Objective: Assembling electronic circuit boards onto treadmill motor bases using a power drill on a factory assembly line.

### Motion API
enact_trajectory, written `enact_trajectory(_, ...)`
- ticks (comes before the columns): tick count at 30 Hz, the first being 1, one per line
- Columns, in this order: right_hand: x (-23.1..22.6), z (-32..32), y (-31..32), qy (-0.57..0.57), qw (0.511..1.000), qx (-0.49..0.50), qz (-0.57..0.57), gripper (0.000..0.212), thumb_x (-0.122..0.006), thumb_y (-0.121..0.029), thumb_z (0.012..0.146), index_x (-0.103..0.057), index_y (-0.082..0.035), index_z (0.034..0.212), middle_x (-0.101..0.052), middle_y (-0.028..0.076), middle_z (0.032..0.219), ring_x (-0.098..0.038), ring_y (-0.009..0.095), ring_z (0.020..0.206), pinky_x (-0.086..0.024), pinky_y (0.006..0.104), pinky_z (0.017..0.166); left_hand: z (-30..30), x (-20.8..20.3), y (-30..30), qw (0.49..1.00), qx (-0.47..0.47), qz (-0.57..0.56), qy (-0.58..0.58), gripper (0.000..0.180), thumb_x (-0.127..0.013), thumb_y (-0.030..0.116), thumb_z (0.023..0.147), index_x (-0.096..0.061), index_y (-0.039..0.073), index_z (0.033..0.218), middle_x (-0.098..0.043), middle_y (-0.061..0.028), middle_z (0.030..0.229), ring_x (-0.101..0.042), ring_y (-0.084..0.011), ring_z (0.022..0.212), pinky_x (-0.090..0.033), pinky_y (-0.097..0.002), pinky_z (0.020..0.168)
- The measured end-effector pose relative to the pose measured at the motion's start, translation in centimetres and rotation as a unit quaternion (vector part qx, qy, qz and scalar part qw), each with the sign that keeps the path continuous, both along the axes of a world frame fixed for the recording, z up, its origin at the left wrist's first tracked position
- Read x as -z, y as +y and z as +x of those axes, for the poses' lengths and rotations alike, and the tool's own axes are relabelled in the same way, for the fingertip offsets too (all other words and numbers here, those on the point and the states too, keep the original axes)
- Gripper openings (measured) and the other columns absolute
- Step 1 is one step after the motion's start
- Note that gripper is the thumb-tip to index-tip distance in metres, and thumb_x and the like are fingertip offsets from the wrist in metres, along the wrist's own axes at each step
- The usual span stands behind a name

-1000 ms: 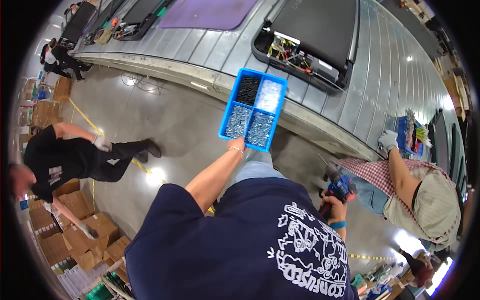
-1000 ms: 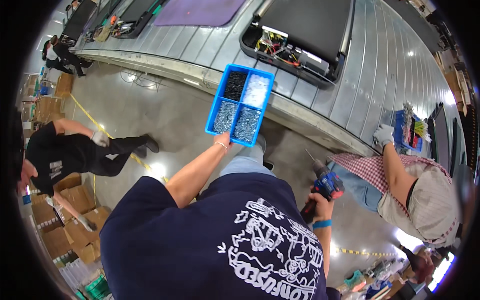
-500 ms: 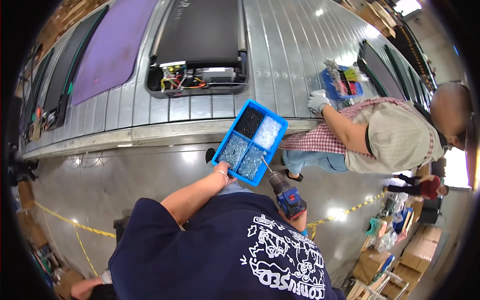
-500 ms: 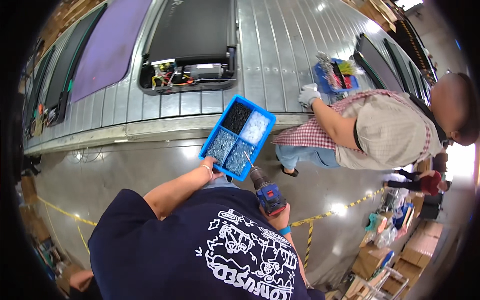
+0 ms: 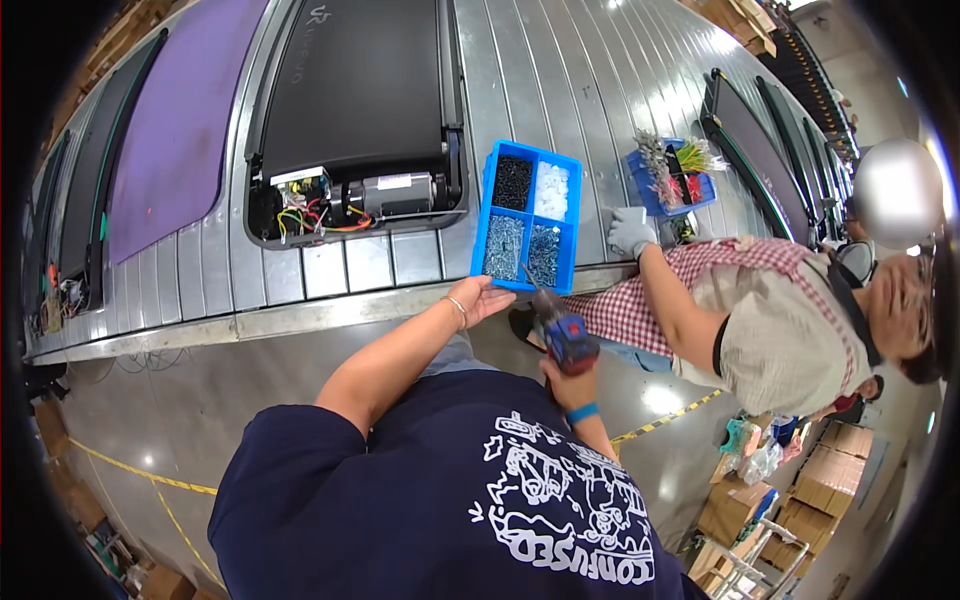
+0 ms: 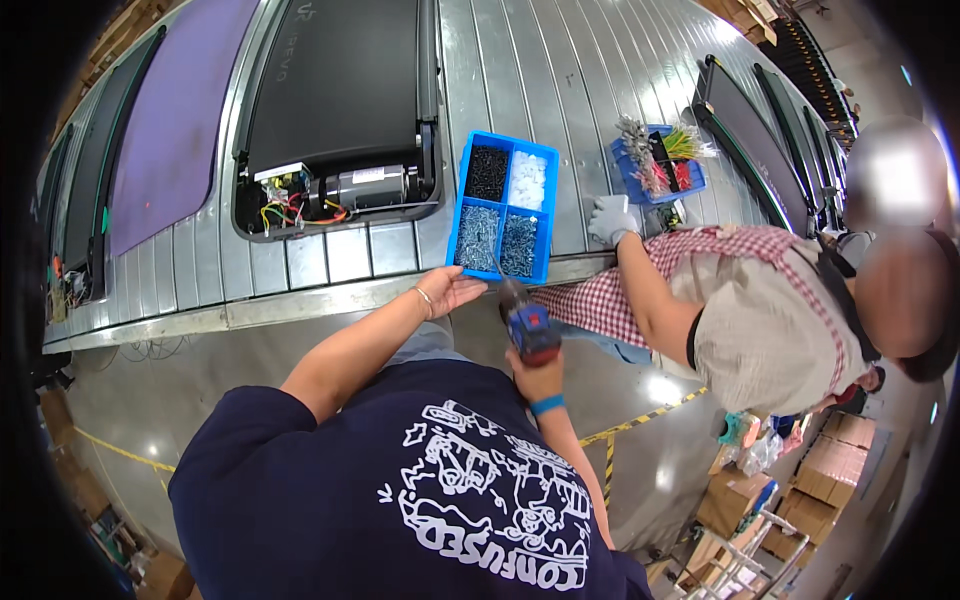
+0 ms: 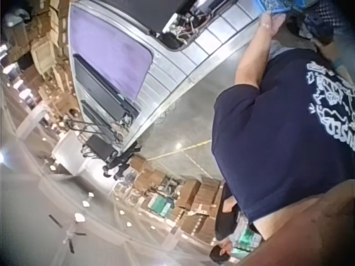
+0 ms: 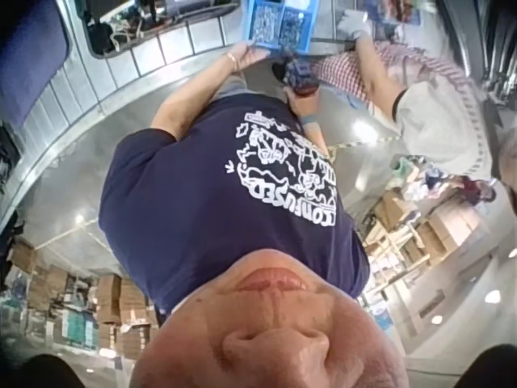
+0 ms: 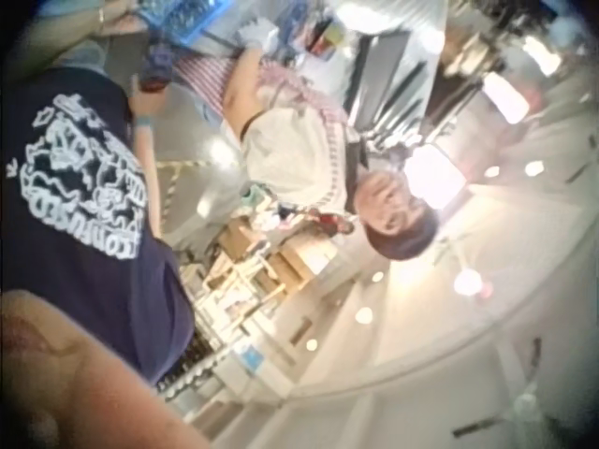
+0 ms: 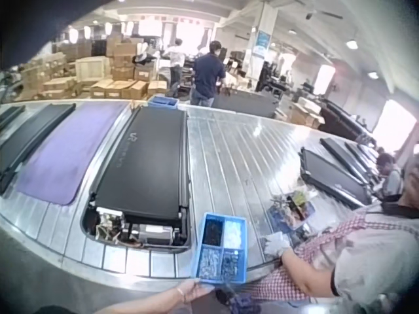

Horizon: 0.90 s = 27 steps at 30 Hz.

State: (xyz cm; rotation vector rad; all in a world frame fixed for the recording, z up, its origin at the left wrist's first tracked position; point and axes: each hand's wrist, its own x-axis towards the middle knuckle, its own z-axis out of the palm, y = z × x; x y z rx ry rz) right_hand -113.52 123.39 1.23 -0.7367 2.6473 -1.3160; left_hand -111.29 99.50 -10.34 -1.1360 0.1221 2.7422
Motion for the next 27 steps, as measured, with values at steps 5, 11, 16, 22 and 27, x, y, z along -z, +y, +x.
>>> enact_trajectory(5,2.2,-5.9,-6.9,-0.285,0.955,0.062,0.054,0.033,-0.073,-0.010,0.061,-0.064,-0.001,0.091,-0.069,0.011,0.081,-0.066,0.024,0.070,-0.053,0.0361,0.067,-0.3,0.0,-3.1,0.980,0.169,-0.103,0.005,0.045,-0.039,0.029,0.100,-0.050,-0.008,0.123,-0.063,-0.0211,0.119,-0.066,-0.0295,0.098,-0.056,-0.0374,0.086)
enact_trajectory(11,1.9,-7.4,-8.8,-0.269,0.943,0.042,0.190,0.031,-0.073,-0.010,0.060,-0.064,-0.001,0.088,-0.068,0.013,0.082,-0.066,0.026,0.071,-0.053,0.0368,0.068,-0.8,-3.0,-7.1,0.921,0.347,-0.179,0.003,0.049,-0.040,0.033,0.100,-0.050,-0.009,0.124,-0.065,-0.0212,0.113,-0.068,-0.0281,0.096,-0.057,-0.0342,0.079)
enact_trajectory(16,-1.4,-7.0,-7.7,-0.181,0.973,0.002,0.144,0.033,-0.074,-0.011,0.062,-0.064,-0.001,0.091,-0.068,0.015,0.083,-0.066,0.028,0.074,-0.052,0.0363,0.071,-3.5,-3.6,-9.0,0.923,0.314,-0.223,-0.005,0.044,-0.045,0.029,0.098,-0.053,-0.010,0.118,-0.066,-0.0230,0.109,-0.069,-0.0295,0.091,-0.058,-0.0349,0.076)
enact_trajectory(22,-3.0,-7.4,-4.8,-0.084,0.989,-0.101,0.067,0.039,-0.078,-0.014,0.064,-0.064,-0.002,0.098,-0.068,0.015,0.087,-0.067,0.029,0.081,-0.052,0.0362,0.076,-8.0,-4.4,-7.9,0.967,0.199,-0.150,-0.054,0.027,-0.052,0.011,0.091,-0.059,-0.009,0.107,-0.067,-0.0242,0.100,-0.069,-0.0301,0.083,-0.060,-0.0375,0.070)
enact_trajectory(27,-4.6,-7.4,-2.5,-0.125,0.978,-0.119,0.120,0.047,-0.083,-0.017,0.062,-0.063,-0.003,0.102,-0.069,0.014,0.090,-0.068,0.029,0.084,-0.052,0.0357,0.076,-8.5,-2.6,-5.3,0.953,0.169,-0.251,0.018,0.019,-0.054,0.002,0.087,-0.059,-0.007,0.103,-0.067,-0.0211,0.093,-0.069,-0.0290,0.083,-0.060,-0.0368,0.067)
